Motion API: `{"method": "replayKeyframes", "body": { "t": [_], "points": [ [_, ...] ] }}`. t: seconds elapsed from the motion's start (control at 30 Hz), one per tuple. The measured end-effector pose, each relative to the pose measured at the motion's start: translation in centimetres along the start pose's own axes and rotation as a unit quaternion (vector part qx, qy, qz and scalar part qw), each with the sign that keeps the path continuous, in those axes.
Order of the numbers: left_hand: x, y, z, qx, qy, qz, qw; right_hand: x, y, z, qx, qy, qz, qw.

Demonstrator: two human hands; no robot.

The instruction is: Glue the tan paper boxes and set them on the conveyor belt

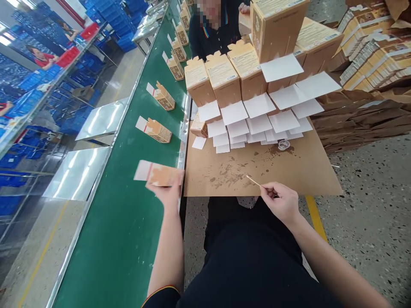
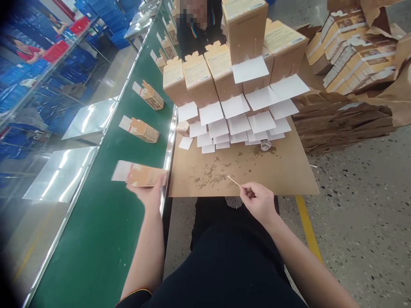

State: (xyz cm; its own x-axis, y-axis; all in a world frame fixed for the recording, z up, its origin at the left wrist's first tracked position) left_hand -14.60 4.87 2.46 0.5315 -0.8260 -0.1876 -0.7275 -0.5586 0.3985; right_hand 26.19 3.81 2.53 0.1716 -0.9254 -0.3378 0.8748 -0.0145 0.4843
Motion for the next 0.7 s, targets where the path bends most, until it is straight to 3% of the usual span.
{"method": "replayKeyframes", "body": {
  "t": [0.07,0.17,0.27,0.37,0.43,0.5,0.57,0.7],
  "points": [
    [-2.8,4.1,1.4,-0.013,0.014,-0.058,0.998,-0.3,0.0,-0.3,-0.008,-0.007,0.005,1.0],
    [-5.1,7.5,3.3,-0.001,0.081,-0.058,0.995,-1.1,-0.3,-0.5,-0.018,-0.013,0.014,1.0],
    [-3.8,8.1,4.3,0.011,0.127,-0.077,0.989,-1.6,0.0,-0.7,-0.012,-0.025,0.012,1.0],
    [-0.2,7.5,3.7,-0.055,0.084,-0.188,0.977,-1.5,1.3,-1.2,0.005,-0.049,-0.013,0.999],
    [1.2,5.9,2.7,-0.08,0.008,-0.202,0.976,-1.1,2.2,-1.6,0.015,-0.061,-0.031,0.998],
    [0.1,2.9,1.3,-0.05,-0.051,-0.13,0.989,-0.8,2.9,-1.8,0.018,-0.064,-0.042,0.997],
    [-3.6,-1.1,-0.5,0.001,-0.057,-0.031,0.998,-0.8,3.1,-1.8,0.017,-0.061,-0.049,0.997],
    [-13.4,-10.0,-4.0,0.038,0.04,0.109,0.993,-1.3,2.8,-0.9,0.01,-0.05,-0.054,0.997]
  ]
}}
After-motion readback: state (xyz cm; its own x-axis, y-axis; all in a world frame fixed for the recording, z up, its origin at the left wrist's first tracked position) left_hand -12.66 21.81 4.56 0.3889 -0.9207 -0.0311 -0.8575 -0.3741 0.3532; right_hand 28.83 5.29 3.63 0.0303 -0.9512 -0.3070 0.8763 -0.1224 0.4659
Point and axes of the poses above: each hand's wrist, its own x-axis away from the middle knuckle, its own y-axis out of the back of the hand, z = x × y, the point moved 3 cm from there along -x, towards the middle knuckle, and after that the axes turned 13 degrees about z, right-handed, at the moved point
